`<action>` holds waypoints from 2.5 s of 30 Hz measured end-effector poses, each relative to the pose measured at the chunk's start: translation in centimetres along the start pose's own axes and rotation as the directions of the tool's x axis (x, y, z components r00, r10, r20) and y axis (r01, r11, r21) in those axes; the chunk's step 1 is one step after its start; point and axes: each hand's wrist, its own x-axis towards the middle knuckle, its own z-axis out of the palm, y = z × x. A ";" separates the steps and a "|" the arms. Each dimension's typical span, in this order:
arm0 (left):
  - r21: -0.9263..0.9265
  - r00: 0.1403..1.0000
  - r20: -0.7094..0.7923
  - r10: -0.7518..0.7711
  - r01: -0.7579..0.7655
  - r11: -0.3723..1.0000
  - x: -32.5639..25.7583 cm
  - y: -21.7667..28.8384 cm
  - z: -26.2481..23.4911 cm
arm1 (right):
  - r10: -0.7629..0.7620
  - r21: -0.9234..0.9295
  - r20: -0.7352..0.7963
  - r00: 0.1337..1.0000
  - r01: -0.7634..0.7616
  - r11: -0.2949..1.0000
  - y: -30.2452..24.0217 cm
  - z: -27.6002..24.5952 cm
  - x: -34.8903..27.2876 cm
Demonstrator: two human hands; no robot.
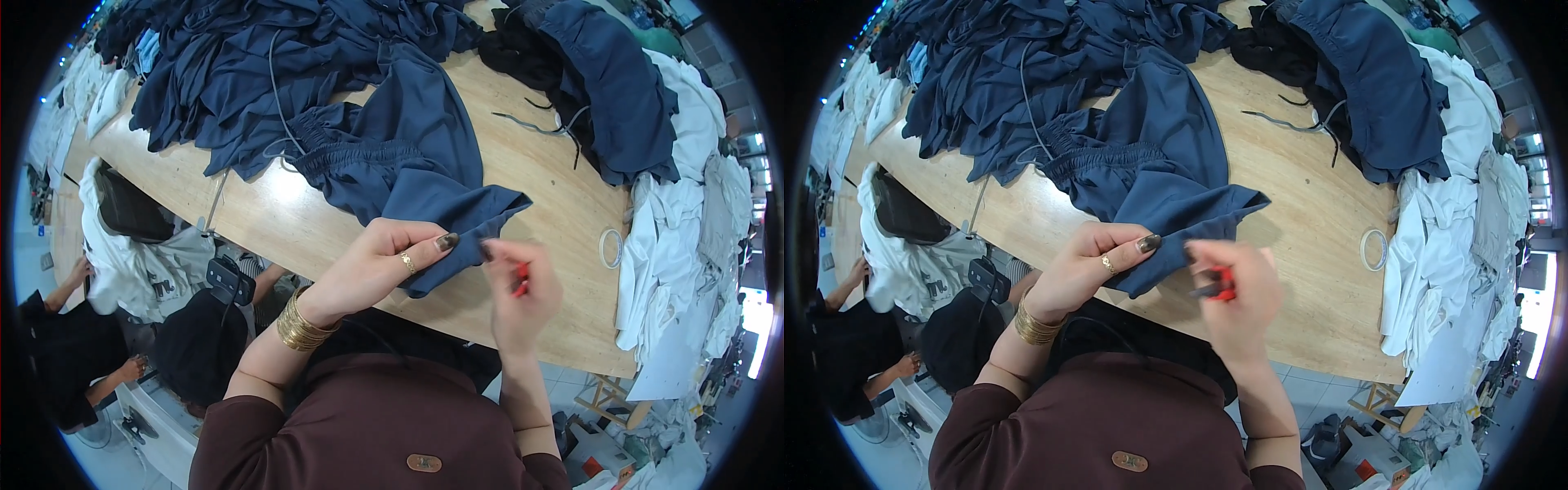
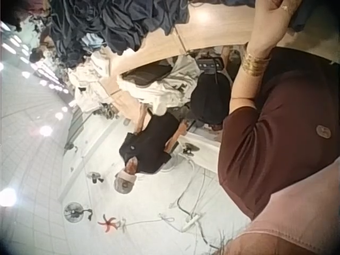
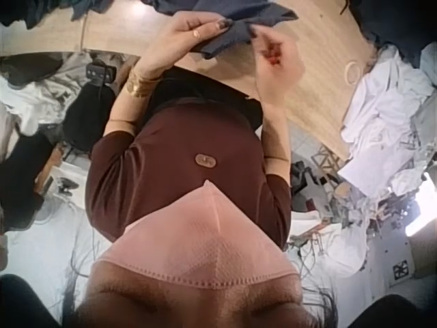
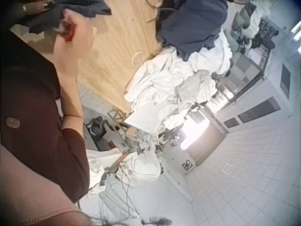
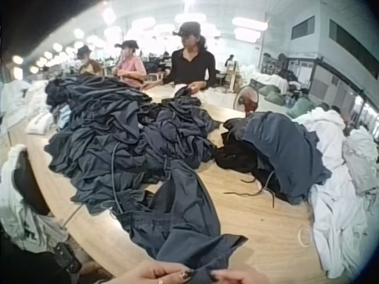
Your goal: Trimming loose threads and inspecting seams of blue elastic-waist shorts using thread snips.
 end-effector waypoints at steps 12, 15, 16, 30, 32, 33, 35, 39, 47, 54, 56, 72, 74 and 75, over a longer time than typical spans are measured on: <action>0.081 0.999 0.017 0.041 -0.042 0.996 0.3 -0.2 0.0 | 0.229 0.263 -0.077 0.970 -0.202 0.943 0.9 -1.2 1.8; 0.070 1.000 0.005 0.028 -0.029 0.997 0.3 -0.5 -0.1 | 0.086 0.245 0.142 0.986 -0.119 0.962 0.2 -1.2 2.3; 0.047 1.000 0.000 0.021 -0.020 0.999 0.3 -0.4 0.1 | 0.097 0.263 0.213 0.972 -0.152 0.953 -0.7 -1.3 2.6; 0.475 0.949 -0.007 0.316 -0.275 0.836 0.3 0.0 -2.3 | 0.357 0.437 0.191 0.914 -0.405 0.803 0.8 -2.3 2.6; 0.775 0.776 -0.009 0.631 -0.393 0.495 0.5 -0.4 -2.4 | 0.247 0.314 0.186 0.951 -0.296 0.902 1.1 -3.3 2.7; 0.774 0.776 -0.008 0.631 -0.395 0.495 0.5 -0.4 -2.4 | 0.132 0.186 0.198 0.971 -0.170 0.968 1.0 -3.6 2.8; 0.903 0.624 -0.026 0.781 -0.320 0.286 0.4 -0.6 -2.4 | -0.001 0.048 0.184 0.983 -0.008 0.999 1.0 -4.1 2.8; 0.915 0.515 -0.120 0.849 -0.274 0.296 -0.1 -2.4 -2.4 | -0.121 -0.060 0.141 0.983 0.130 0.990 1.3 -5.4 2.3; 0.815 0.586 -0.097 0.804 -0.418 0.403 0.4 -3.5 -1.4 | 0.027 0.073 0.117 0.993 -0.036 0.997 2.1 -6.4 2.2; 0.551 0.695 0.040 0.718 -0.615 0.564 1.1 -4.6 2.1 | 0.289 0.377 0.499 0.817 -0.505 0.776 5.9 -0.5 1.2; 0.399 0.706 0.064 0.705 -0.666 0.630 1.3 -4.8 3.1 | 0.210 0.326 0.468 0.858 -0.389 0.862 7.1 0.4 1.4; 0.002 0.874 -0.277 0.399 -0.415 0.910 -0.3 -4.7 -3.8 | 0.464 0.538 0.243 0.852 -0.516 0.666 6.1 -2.7 1.9; -0.091 0.892 -0.283 0.353 -0.392 0.916 -0.3 -4.7 -3.5 | 0.475 0.559 0.260 0.841 -0.532 0.636 5.4 -2.9 2.1; -0.109 0.900 -0.270 0.341 -0.380 0.918 -0.1 -4.9 -3.5 | 0.488 0.559 0.237 0.840 -0.529 0.639 5.3 -3.0 2.2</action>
